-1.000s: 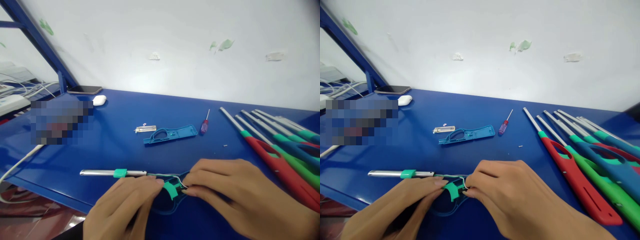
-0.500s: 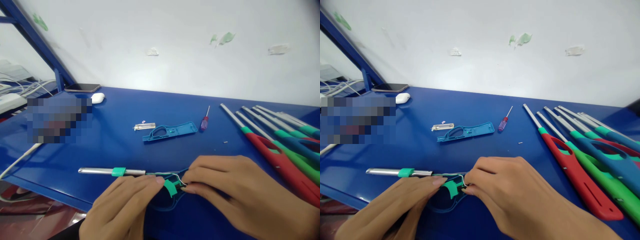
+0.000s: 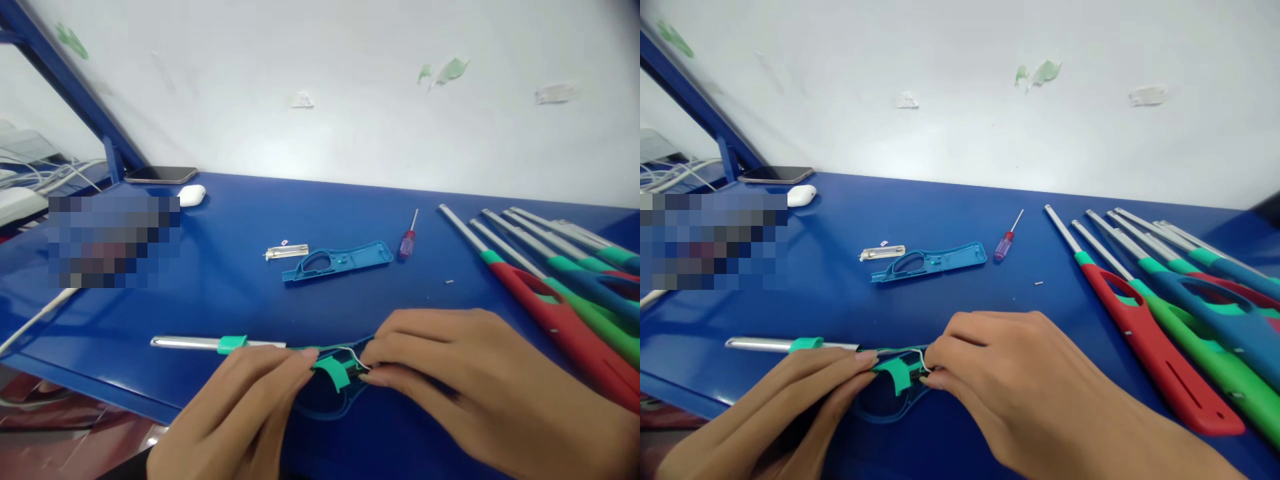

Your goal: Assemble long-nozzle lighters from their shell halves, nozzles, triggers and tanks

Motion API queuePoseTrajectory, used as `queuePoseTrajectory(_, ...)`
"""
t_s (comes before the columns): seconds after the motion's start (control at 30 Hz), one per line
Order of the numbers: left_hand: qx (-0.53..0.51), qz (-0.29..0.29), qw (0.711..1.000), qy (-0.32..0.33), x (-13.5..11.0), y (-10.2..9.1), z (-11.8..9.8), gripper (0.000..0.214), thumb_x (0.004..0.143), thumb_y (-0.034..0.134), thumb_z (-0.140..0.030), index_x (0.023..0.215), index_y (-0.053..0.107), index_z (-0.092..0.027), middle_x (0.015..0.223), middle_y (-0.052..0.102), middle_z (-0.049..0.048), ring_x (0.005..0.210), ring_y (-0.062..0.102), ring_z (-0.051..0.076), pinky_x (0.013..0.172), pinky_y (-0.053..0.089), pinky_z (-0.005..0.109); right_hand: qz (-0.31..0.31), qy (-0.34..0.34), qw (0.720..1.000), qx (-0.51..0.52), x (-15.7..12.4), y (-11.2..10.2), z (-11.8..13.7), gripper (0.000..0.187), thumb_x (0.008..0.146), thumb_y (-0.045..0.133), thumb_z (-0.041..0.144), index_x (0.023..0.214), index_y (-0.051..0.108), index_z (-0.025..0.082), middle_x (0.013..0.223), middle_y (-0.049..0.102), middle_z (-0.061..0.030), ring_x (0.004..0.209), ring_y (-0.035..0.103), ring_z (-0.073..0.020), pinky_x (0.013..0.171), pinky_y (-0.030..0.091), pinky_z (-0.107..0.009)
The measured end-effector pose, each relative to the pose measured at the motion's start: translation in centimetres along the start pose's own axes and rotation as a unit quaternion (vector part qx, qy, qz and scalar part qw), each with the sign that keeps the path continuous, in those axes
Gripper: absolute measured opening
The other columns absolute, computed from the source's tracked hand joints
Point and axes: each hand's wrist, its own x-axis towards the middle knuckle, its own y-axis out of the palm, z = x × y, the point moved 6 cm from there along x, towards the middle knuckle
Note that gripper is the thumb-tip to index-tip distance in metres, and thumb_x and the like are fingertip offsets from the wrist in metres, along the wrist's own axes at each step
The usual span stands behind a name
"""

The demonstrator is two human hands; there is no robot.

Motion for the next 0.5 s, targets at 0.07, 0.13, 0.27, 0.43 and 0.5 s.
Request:
queuePoseTrajectory(0.07,0.000,-0.010,1.000,-0.001,0.4,0.1,-0.1,0.023,0.100,0.061,-0.013,0.114,0.073,-0.027,0.104,0.076,-0.0065,0.092,0.072,0.009,0.100,0.054,0.020,0.001,0.000,1.000,0.003,0.0,0.0,0.0,0.025,0.104,0.054,0.021,0.098,0.078,0.024,0.087,0.077,-0.0009,0.071,0.072,-0.0134,0.064,0.056,-0.022)
queuePoseTrajectory(0.13,0.008,-0.012,1.000,0.004,0.7,0.2,-0.1,0.020,0.101,0.060,-0.015,0.112,0.072,-0.025,0.102,0.077,-0.0061,0.090,0.072,0.010,0.099,0.054,0.020,0.001,-0.001,1.000,0.006,0.0,0.0,-0.1,0.025,0.104,0.054,0.020,0.098,0.078,0.024,0.087,0.077,-0.0008,0.071,0.072,-0.0132,0.064,0.056,-0.022)
queuePoseTrajectory(0.27,0.003,-0.009,1.000,-0.016,1.3,0.5,0.0,0.014,0.102,0.057,-0.019,0.106,0.068,-0.026,0.092,0.077,-0.0072,0.082,0.073,0.012,0.091,0.058,0.023,-0.003,0.002,1.000,0.005,0.1,-0.1,-0.1,0.023,0.104,0.056,0.022,0.097,0.078,0.023,0.085,0.077,-0.0010,0.068,0.071,-0.0134,0.064,0.056,-0.023)
queuePoseTrajectory(0.43,-0.046,0.011,0.998,-0.047,1.9,0.9,0.1,0.013,0.101,0.056,-0.017,0.102,0.065,-0.027,0.087,0.076,-0.0086,0.075,0.073,0.009,0.080,0.059,0.020,-0.001,0.004,1.000,-0.005,0.1,-0.2,0.1,0.024,0.103,0.056,0.020,0.094,0.077,0.023,0.083,0.076,-0.0006,0.065,0.070,-0.0129,0.063,0.056,-0.023)
queuePoseTrajectory(0.5,-0.044,0.006,0.998,-0.051,1.9,0.9,0.2,0.014,0.101,0.055,-0.018,0.100,0.065,-0.027,0.086,0.076,-0.0083,0.074,0.073,0.009,0.076,0.059,0.019,0.000,0.002,1.000,-0.009,0.1,-0.2,0.1,0.023,0.102,0.056,0.020,0.092,0.077,0.023,0.082,0.076,-0.0006,0.065,0.070,-0.0130,0.062,0.056,-0.023)
